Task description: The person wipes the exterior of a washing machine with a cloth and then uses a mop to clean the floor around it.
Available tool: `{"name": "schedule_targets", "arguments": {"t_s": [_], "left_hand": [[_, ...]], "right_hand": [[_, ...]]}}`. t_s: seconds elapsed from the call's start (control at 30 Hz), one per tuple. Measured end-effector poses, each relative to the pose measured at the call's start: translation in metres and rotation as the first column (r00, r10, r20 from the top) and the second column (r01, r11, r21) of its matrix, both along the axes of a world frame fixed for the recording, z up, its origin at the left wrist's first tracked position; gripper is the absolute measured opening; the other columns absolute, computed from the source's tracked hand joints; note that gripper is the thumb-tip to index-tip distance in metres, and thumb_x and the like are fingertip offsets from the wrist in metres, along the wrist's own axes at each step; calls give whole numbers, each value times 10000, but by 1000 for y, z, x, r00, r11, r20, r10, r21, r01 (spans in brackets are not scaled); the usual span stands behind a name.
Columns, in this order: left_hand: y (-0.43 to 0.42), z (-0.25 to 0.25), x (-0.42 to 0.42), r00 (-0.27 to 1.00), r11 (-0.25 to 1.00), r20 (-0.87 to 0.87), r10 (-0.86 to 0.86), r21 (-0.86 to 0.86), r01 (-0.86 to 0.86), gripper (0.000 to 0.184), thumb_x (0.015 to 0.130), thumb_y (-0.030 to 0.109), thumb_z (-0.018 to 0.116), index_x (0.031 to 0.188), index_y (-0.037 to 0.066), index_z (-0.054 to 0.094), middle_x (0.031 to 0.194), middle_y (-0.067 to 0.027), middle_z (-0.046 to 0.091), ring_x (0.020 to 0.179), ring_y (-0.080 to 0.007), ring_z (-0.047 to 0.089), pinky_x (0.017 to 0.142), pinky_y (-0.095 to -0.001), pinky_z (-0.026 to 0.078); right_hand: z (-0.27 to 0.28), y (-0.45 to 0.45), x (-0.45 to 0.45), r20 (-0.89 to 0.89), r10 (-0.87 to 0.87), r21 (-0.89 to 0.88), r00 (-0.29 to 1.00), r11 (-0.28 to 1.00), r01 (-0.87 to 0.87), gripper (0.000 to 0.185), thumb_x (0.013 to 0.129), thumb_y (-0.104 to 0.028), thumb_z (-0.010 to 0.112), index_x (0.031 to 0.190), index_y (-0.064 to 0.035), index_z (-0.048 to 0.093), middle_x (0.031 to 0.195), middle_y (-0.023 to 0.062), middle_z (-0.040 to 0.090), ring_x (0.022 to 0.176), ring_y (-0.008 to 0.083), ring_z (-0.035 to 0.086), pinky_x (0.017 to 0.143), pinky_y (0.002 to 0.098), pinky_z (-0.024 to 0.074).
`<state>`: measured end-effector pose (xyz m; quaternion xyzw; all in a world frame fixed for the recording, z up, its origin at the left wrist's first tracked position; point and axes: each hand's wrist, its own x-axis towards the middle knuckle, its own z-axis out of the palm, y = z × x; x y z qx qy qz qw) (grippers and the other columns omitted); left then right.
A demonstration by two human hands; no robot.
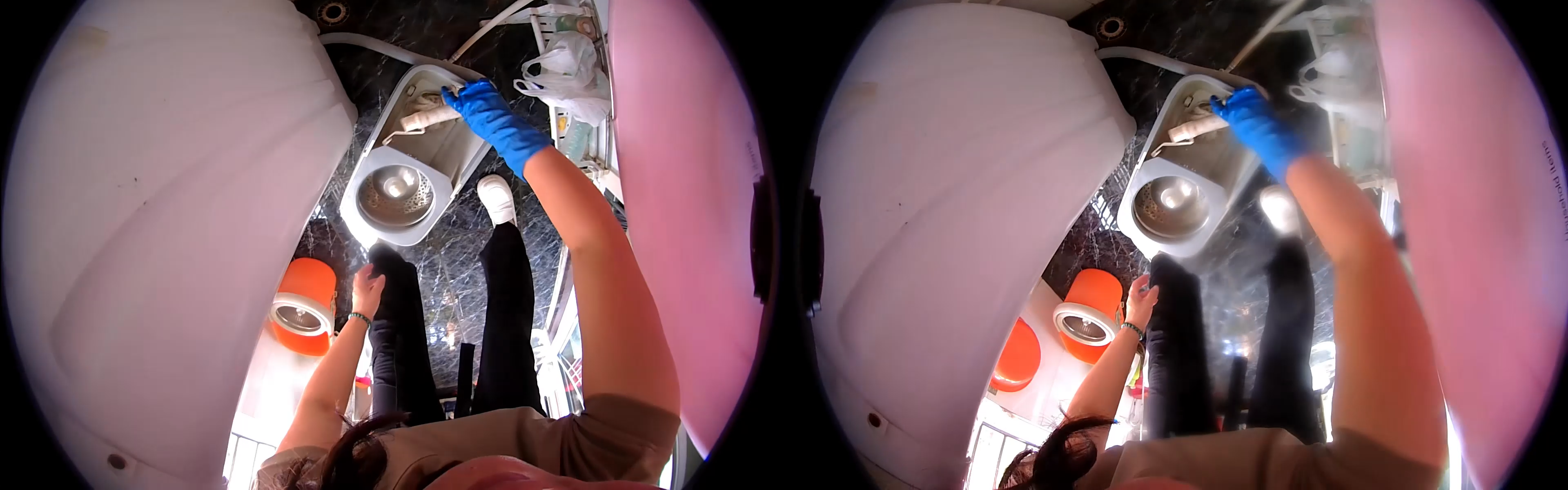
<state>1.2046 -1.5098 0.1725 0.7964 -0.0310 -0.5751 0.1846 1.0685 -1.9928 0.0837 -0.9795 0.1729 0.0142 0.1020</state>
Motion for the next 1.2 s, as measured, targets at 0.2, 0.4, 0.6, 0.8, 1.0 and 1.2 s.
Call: {"name": "schedule_targets", "arguments": {"t_s": [0.2,0.4,0.6,0.8,1.0,1.2], "left_hand": [[22,-28,3,919,927,252,-303,-148,346,452,827,189,655,1230,59,497,1218,-153,504,974,-222,618,859,-342,490],[-10,-31,-6,934,960,229,-273,-4,281,445,831,171,641,1234,61,485,1192,-135,510,922,-217,615,817,-336,499],[1,-82,-2,969,968,87,233,-112,-223,470,836,157,641,1257,75,449,1215,-75,475,1002,-172,530,720,-300,516],[0,-94,4,958,949,-46,284,-127,-288,420,836,170,643,1216,58,503,1190,-91,498,940,-161,563,711,-288,511],[-37,-64,3,993,985,100,56,-168,-39,348,839,172,636,1148,32,556,1098,-116,552,862,-174,603,735,-300,508],[-56,-74,-5,996,989,66,60,-142,-50,336,835,183,634,1132,41,569,1118,-157,564,932,-240,635,787,-337,510]], "right_hand": [[-114,26,39,-543,-153,-16,826,985,172,197,750,-108,584,932,-88,655,768,64,627,825,220,597,974,488,347],[-43,43,33,46,148,47,988,988,-150,120,752,-118,565,706,-196,644,680,-25,582,773,172,583,1132,516,199],[-31,25,21,-244,233,249,941,953,-171,147,810,-198,564,705,-180,666,635,21,584,721,216,604,1103,527,233],[-46,27,3,-345,385,171,856,922,-346,103,728,-148,591,720,-163,693,672,32,630,737,233,621,1072,502,294],[-80,36,-28,-431,252,-89,867,944,-319,106,690,-123,624,767,-139,694,790,43,670,817,264,634,1032,471,349],[-44,14,-44,142,181,401,973,888,-224,343,602,-214,739,919,-104,667,1002,98,647,1037,286,579,1077,469,297]]}}
